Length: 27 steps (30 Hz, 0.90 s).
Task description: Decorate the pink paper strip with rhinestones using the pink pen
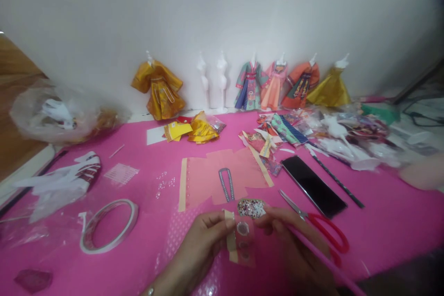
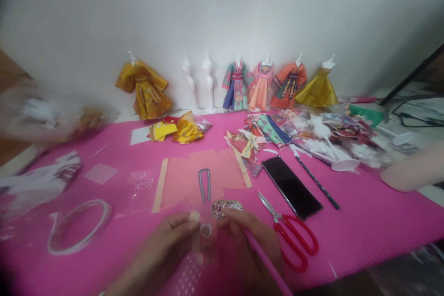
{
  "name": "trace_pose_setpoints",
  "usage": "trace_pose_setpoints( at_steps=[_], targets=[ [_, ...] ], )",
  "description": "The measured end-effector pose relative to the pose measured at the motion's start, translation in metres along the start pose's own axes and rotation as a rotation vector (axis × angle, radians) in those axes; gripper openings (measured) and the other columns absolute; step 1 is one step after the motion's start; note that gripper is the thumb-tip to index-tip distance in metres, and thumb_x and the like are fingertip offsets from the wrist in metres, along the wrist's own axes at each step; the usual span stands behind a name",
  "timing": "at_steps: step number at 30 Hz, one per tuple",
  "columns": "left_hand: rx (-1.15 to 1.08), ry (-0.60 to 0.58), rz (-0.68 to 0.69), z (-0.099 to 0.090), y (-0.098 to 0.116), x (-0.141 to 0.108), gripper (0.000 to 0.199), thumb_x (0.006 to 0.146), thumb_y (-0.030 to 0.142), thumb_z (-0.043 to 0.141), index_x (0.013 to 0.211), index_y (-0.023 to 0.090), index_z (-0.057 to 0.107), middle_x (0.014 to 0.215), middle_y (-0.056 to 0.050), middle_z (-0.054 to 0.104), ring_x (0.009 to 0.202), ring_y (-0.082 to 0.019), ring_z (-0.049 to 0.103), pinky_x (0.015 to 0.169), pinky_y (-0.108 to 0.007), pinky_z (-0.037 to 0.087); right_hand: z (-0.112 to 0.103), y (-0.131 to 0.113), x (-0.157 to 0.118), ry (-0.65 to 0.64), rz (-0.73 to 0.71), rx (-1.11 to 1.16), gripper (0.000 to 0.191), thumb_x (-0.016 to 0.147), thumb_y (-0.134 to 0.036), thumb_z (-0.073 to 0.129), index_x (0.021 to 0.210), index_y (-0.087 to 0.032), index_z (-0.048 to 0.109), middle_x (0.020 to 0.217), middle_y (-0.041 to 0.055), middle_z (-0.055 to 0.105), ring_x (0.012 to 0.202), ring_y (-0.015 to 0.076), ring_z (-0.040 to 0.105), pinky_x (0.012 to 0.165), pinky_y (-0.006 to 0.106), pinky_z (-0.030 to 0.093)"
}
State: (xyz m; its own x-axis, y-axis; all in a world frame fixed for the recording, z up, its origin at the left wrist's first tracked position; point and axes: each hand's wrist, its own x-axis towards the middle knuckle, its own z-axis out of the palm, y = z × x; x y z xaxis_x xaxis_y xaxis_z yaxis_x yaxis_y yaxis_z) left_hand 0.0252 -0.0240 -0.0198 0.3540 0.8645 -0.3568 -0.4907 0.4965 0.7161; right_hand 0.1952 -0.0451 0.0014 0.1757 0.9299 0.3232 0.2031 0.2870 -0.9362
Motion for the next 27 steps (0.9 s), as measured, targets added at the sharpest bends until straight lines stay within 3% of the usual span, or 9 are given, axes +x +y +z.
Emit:
trace_pose_setpoints(
  at_steps=[4, 8, 11, 14, 17, 20, 24, 27],
  targets=[
    [-0.084, -0.032, 0.045, 0.002, 0.004, -0.002, 0.016, 0.083, 0.022, 0.070, 0.087, 0.009, 0.078, 0.072, -0.014, 0.077, 0.069, -0.024, 0.071, 0.064, -0.031, 0.051, 0.004, 0.004, 0.003, -0.099, 0.088, 0.033, 0.017, 0.093, -0.036, 0.053, 0.090, -0.023, 0.064, 0.079, 0.0038, 0.070, 0.075, 0.0191, 0.066, 0.067, 0.028, 0.054],
    [-0.113, -0.053, 0.062, 0.002, 0.004, -0.003, 0.016, 0.083, 0.021, 0.070, 0.091, 0.009, 0.077, 0.073, -0.015, 0.076, 0.075, -0.027, 0.072, 0.061, -0.030, 0.050, 0.012, 0.002, 0.004, -0.227, 0.260, 0.205, 0.022, 0.083, -0.042, 0.068, 0.081, -0.023, 0.057, 0.074, 0.0022, 0.069, 0.069, 0.0185, 0.068, 0.062, 0.026, 0.055],
    [-0.108, -0.073, 0.074, 0.006, 0.006, -0.005, 0.015, 0.080, 0.021, 0.073, 0.091, 0.011, 0.077, 0.078, -0.014, 0.077, 0.081, -0.028, 0.071, 0.070, -0.033, 0.051, 0.018, 0.003, 0.004, -0.240, 0.325, 0.301, 0.026, 0.079, -0.040, 0.073, 0.079, -0.023, 0.053, 0.066, -0.0005, 0.068, 0.060, 0.0161, 0.067, 0.058, 0.025, 0.055],
    [-0.075, -0.123, 0.057, 0.012, 0.012, -0.007, 0.017, 0.080, 0.027, 0.072, 0.089, 0.013, 0.077, 0.080, -0.013, 0.077, 0.084, -0.028, 0.071, 0.080, -0.038, 0.051, 0.020, 0.006, 0.004, -0.233, 0.313, 0.276, 0.026, 0.078, -0.038, 0.074, 0.079, -0.021, 0.054, 0.061, -0.0029, 0.061, 0.055, 0.0136, 0.062, 0.053, 0.023, 0.050],
    [-0.045, -0.112, 0.040, 0.016, 0.014, -0.009, 0.027, 0.081, 0.038, 0.069, 0.074, 0.013, 0.075, 0.069, -0.011, 0.074, 0.078, -0.029, 0.070, 0.078, -0.040, 0.052, 0.021, 0.009, 0.004, -0.234, 0.286, 0.262, 0.024, 0.078, -0.035, 0.073, 0.078, -0.021, 0.054, 0.062, -0.0043, 0.056, 0.052, 0.0106, 0.055, 0.047, 0.019, 0.045],
    [-0.041, -0.074, 0.054, 0.016, 0.013, -0.008, 0.029, 0.082, 0.037, 0.068, 0.068, 0.013, 0.073, 0.065, -0.011, 0.073, 0.075, -0.028, 0.070, 0.075, -0.039, 0.053, 0.021, 0.008, 0.005, -0.264, 0.267, 0.289, 0.021, 0.080, -0.035, 0.070, 0.079, -0.022, 0.053, 0.062, -0.0047, 0.056, 0.052, 0.0111, 0.056, 0.046, 0.019, 0.046],
    [-0.040, 0.002, 0.072, 0.014, 0.014, -0.006, 0.021, 0.077, 0.032, 0.074, 0.073, 0.012, 0.075, 0.071, -0.012, 0.076, 0.076, -0.027, 0.070, 0.074, -0.037, 0.053, 0.012, 0.008, 0.013, -0.303, 0.166, 0.145, 0.015, 0.085, -0.034, 0.064, 0.082, -0.022, 0.056, 0.076, 0.0006, 0.065, 0.067, 0.0158, 0.063, 0.063, 0.026, 0.052],
    [-0.045, 0.047, 0.073, 0.013, 0.016, -0.006, 0.021, 0.076, 0.031, 0.076, 0.074, 0.011, 0.075, 0.075, -0.013, 0.077, 0.077, -0.027, 0.071, 0.075, -0.036, 0.054, -0.002, 0.017, 0.021, -0.223, 0.183, 0.099, 0.023, 0.092, -0.041, 0.053, 0.092, -0.020, 0.059, 0.083, 0.0043, 0.068, 0.077, 0.0188, 0.065, 0.073, 0.030, 0.053]
  ],
)
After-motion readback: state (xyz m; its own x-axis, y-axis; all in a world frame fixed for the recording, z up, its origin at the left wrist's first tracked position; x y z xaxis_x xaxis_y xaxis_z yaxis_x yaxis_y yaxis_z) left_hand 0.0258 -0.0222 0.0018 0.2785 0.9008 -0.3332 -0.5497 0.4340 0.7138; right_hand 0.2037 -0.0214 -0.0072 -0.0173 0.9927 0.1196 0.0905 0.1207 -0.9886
